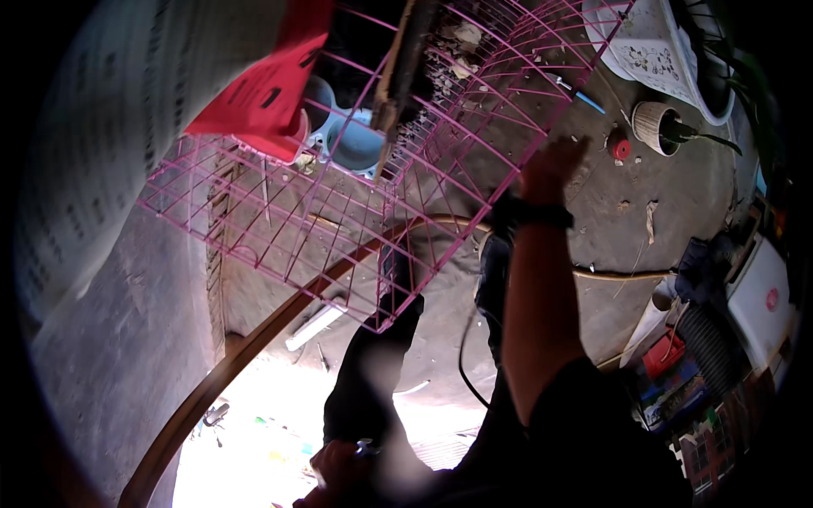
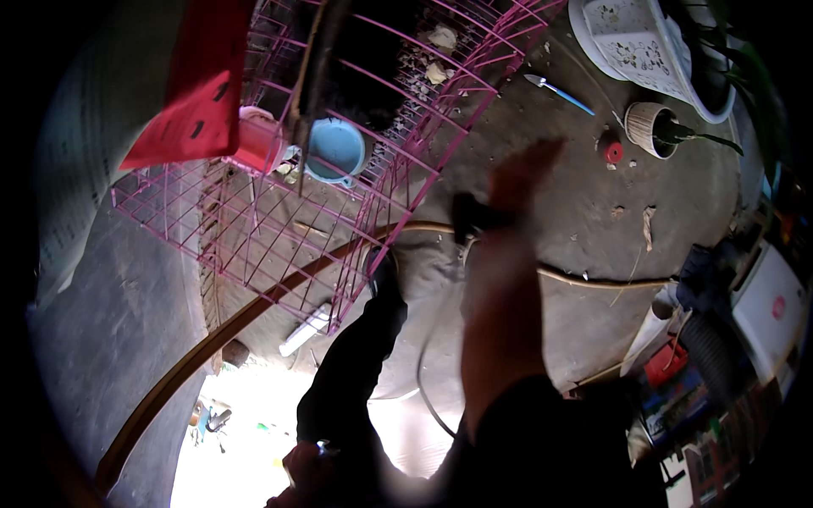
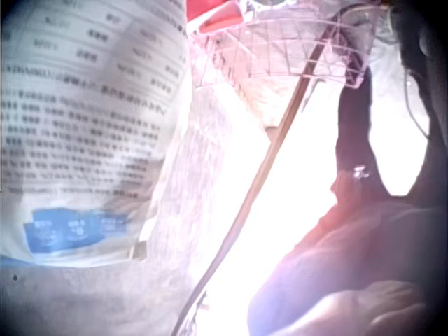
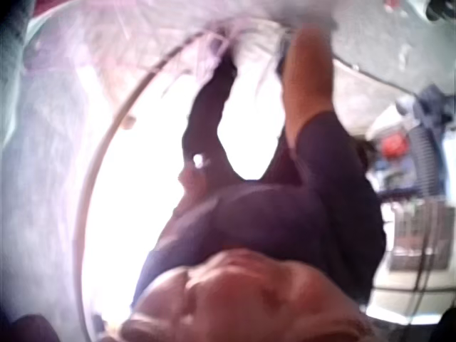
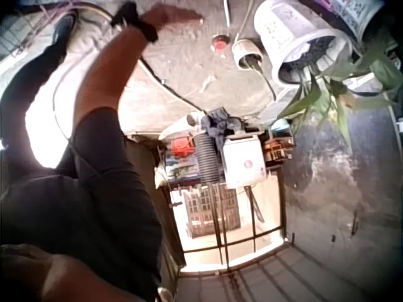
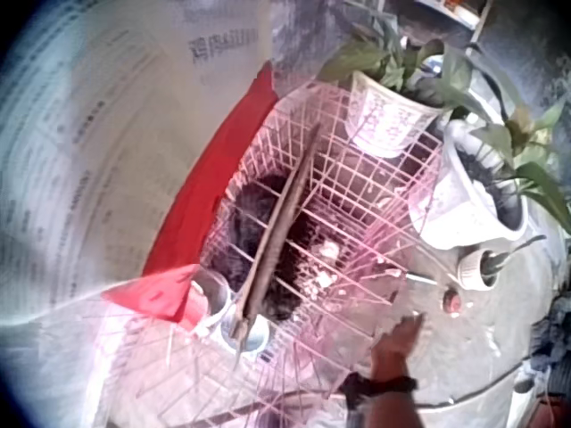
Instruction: The person walks around a cluttered outdoor area, picks up a wrench, and uses it to tighten bolts on the wheel hub of a three-wheeled vehicle. The person also briefly sweeps the ground with a broom.
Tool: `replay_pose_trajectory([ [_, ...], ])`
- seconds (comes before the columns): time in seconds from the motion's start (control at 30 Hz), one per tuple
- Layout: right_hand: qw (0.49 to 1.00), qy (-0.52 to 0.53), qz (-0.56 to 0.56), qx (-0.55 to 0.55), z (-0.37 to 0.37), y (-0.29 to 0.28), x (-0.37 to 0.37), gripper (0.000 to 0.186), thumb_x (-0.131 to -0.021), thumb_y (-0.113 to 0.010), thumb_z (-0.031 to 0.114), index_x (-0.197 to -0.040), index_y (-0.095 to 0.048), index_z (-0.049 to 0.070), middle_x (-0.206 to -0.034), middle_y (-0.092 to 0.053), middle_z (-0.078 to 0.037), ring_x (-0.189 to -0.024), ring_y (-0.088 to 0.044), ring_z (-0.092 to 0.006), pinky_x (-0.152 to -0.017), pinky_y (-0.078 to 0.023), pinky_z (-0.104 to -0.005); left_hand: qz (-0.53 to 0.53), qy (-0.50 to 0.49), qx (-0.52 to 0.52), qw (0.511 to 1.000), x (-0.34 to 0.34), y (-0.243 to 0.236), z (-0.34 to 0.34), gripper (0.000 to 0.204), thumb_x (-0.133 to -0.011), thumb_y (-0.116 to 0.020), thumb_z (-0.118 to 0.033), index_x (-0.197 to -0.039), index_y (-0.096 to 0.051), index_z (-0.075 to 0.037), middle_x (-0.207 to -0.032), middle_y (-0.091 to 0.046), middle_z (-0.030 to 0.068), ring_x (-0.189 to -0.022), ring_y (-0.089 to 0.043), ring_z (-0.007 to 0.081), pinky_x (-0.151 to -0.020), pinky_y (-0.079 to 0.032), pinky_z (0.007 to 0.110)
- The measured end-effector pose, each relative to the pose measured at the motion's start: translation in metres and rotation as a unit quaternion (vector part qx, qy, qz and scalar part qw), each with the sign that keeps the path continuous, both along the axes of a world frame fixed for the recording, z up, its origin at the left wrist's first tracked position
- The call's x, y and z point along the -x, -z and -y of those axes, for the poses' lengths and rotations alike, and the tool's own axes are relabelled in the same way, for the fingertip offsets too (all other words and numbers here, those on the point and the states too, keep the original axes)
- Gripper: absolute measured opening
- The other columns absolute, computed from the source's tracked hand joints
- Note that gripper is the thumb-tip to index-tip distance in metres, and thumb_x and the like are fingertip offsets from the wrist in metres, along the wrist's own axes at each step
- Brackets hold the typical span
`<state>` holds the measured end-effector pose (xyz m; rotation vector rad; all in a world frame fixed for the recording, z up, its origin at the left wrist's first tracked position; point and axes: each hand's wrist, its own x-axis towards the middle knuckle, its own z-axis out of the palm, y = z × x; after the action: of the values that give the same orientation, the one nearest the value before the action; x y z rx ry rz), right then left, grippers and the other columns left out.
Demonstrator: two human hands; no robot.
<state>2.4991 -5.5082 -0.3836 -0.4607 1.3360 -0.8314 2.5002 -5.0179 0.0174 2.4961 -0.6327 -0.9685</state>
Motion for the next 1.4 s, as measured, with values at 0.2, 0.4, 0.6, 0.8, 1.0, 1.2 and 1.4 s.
replay_pose_trajectory([
  [0.2, 0.957, -0.242, -0.138, -0.077, -0.036, -0.033, 0.043, 0.071, -0.098, -0.044, 0.058, -0.148, -0.033, 0.009, -0.147, -0.040, -0.011, -0.134, -0.036, -0.0211, -0.109, -0.030, -0.0401, -0.094, -0.052, -0.158, 0.982, 0.000, -0.024, 0.022, 0.011, -0.077, -0.065, -0.009, -0.076, -0.055, -0.009, -0.066, -0.057, 0.0110, -0.058, -0.059, 0.0357, -0.053, -0.047, 0.046],
  [0.4, 0.742, -0.519, -0.317, -0.281, -0.053, -0.187, 0.343, 0.047, -0.097, -0.052, 0.055, -0.112, -0.061, 0.011, -0.093, -0.060, -0.001, -0.080, -0.054, -0.0131, -0.068, -0.040, -0.0289, -0.204, -0.078, -0.168, 0.961, -0.007, -0.048, 0.074, 0.010, -0.089, -0.063, -0.017, -0.089, -0.060, -0.008, -0.078, -0.064, 0.0166, -0.076, -0.065, 0.0380, -0.064, -0.051, 0.047],
  [0.6, 0.565, -0.600, -0.246, -0.510, -0.110, -0.406, 0.376, 0.051, -0.096, -0.052, 0.054, -0.127, -0.060, 0.014, -0.119, -0.065, -0.005, -0.106, -0.059, -0.0164, -0.094, -0.045, -0.0395, -0.268, -0.043, -0.236, 0.933, 0.005, -0.056, 0.074, 0.024, -0.093, -0.056, -0.030, -0.094, -0.060, -0.007, -0.087, -0.065, 0.0193, -0.086, -0.063, 0.0429, -0.075, -0.051, 0.050],
  [0.8, 0.596, -0.540, -0.140, -0.577, -0.145, -0.461, 0.354, 0.051, -0.097, -0.049, 0.051, -0.126, -0.060, 0.010, -0.119, -0.066, -0.004, -0.107, -0.059, -0.0187, -0.095, -0.044, -0.0410, -0.272, 0.055, -0.248, 0.928, 0.009, -0.073, 0.092, 0.018, -0.089, -0.057, -0.022, -0.092, -0.062, -0.006, -0.089, -0.066, 0.0187, -0.088, -0.065, 0.0374, -0.073, -0.054, 0.046],
  [1.0, 0.630, -0.517, -0.149, -0.560, -0.143, -0.475, 0.359, 0.045, -0.097, -0.048, 0.049, -0.117, -0.064, 0.011, -0.104, -0.069, -0.001, -0.095, -0.062, -0.0186, -0.092, -0.045, -0.0403, -0.252, 0.130, -0.179, 0.942, 0.023, -0.090, 0.083, 0.022, -0.094, -0.052, -0.027, -0.094, -0.059, -0.006, -0.088, -0.065, 0.0193, -0.087, -0.064, 0.0403, -0.073, -0.052, 0.048],
  [1.2, 0.621, -0.528, -0.118, -0.567, -0.155, -0.453, 0.404, 0.053, -0.098, -0.049, 0.049, -0.137, -0.054, 0.013, -0.128, -0.061, -0.002, -0.108, -0.059, -0.0217, -0.095, -0.044, -0.0439, -0.273, 0.107, -0.195, 0.936, 0.033, -0.098, 0.087, 0.028, -0.097, -0.049, -0.034, -0.097, -0.056, -0.006, -0.087, -0.065, 0.0216, -0.088, -0.063, 0.0444, -0.076, -0.050, 0.051],
  [1.4, 0.635, -0.540, -0.132, -0.537, -0.138, -0.478, 0.379, 0.056, -0.097, -0.049, 0.052, -0.138, -0.053, 0.014, -0.128, -0.061, -0.001, -0.109, -0.058, -0.0207, -0.094, -0.043, -0.0424, -0.267, 0.125, -0.162, 0.942, 0.045, -0.111, 0.088, 0.029, -0.097, -0.049, -0.034, -0.098, -0.057, -0.006, -0.090, -0.066, 0.0216, -0.090, -0.063, 0.0436, -0.078, -0.050, 0.051],
])
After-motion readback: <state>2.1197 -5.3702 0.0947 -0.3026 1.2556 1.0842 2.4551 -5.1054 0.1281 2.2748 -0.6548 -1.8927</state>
